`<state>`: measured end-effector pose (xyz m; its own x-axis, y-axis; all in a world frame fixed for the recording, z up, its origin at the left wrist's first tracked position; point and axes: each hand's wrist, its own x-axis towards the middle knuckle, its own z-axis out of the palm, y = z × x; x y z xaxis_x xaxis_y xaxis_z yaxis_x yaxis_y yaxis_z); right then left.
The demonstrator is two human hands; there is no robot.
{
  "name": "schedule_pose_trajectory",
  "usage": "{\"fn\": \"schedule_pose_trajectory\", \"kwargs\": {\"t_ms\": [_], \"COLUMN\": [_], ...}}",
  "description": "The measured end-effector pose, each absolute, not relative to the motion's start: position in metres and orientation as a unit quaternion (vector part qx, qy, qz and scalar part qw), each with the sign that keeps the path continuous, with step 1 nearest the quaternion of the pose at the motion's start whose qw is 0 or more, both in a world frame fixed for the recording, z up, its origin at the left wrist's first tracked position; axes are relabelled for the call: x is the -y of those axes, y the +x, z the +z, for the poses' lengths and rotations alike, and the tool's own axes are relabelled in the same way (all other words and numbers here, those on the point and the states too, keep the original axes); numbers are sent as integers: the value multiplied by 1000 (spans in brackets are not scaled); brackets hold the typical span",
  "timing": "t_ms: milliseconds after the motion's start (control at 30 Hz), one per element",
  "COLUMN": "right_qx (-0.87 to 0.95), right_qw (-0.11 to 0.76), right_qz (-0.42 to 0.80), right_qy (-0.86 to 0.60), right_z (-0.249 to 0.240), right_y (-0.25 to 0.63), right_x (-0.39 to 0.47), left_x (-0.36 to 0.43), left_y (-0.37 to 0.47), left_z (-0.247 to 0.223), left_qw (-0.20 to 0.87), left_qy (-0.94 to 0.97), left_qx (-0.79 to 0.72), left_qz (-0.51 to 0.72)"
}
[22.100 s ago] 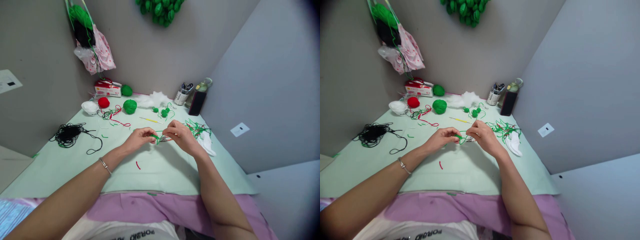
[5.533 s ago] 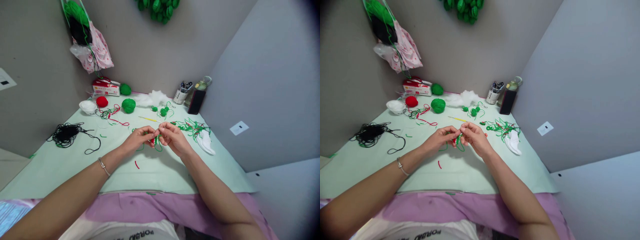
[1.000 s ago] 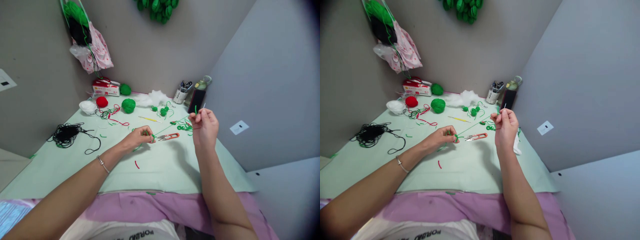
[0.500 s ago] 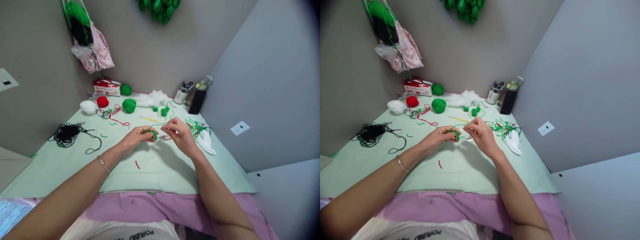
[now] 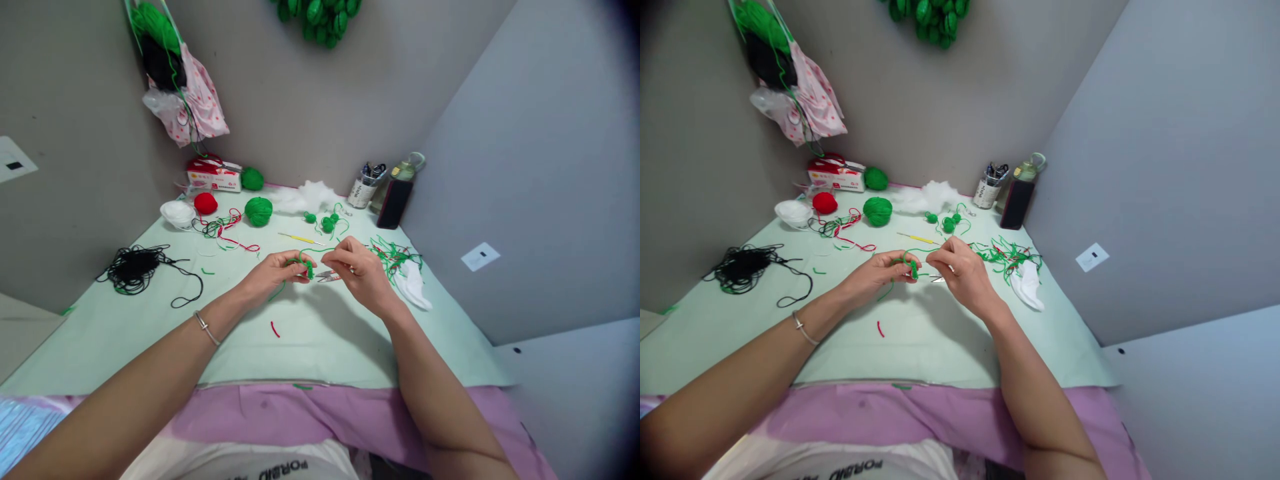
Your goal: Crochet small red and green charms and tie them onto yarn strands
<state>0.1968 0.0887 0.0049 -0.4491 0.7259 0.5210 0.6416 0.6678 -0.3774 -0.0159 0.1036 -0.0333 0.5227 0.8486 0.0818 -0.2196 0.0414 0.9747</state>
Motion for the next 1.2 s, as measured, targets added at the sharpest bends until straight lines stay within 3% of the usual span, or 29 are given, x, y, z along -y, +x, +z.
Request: {"fn": "schedule_pose_trajectory", "kwargs": {"t_ms": [933, 1200], "right_qx": [802, 830], "right_qw": [382, 333], "right_qz": [145, 146], "right_qy": [-435, -422], "right_z": [-15, -15], "right_y": [184, 178], "right_x": [-92, -85], "left_x": [-105, -103], "left_y": [-16, -12], "left_z": [-37, -36], "left_qw": [656, 666], "left_qy": [566, 547], "left_qx": [-315, -317], "left_qz": [388, 396]}}
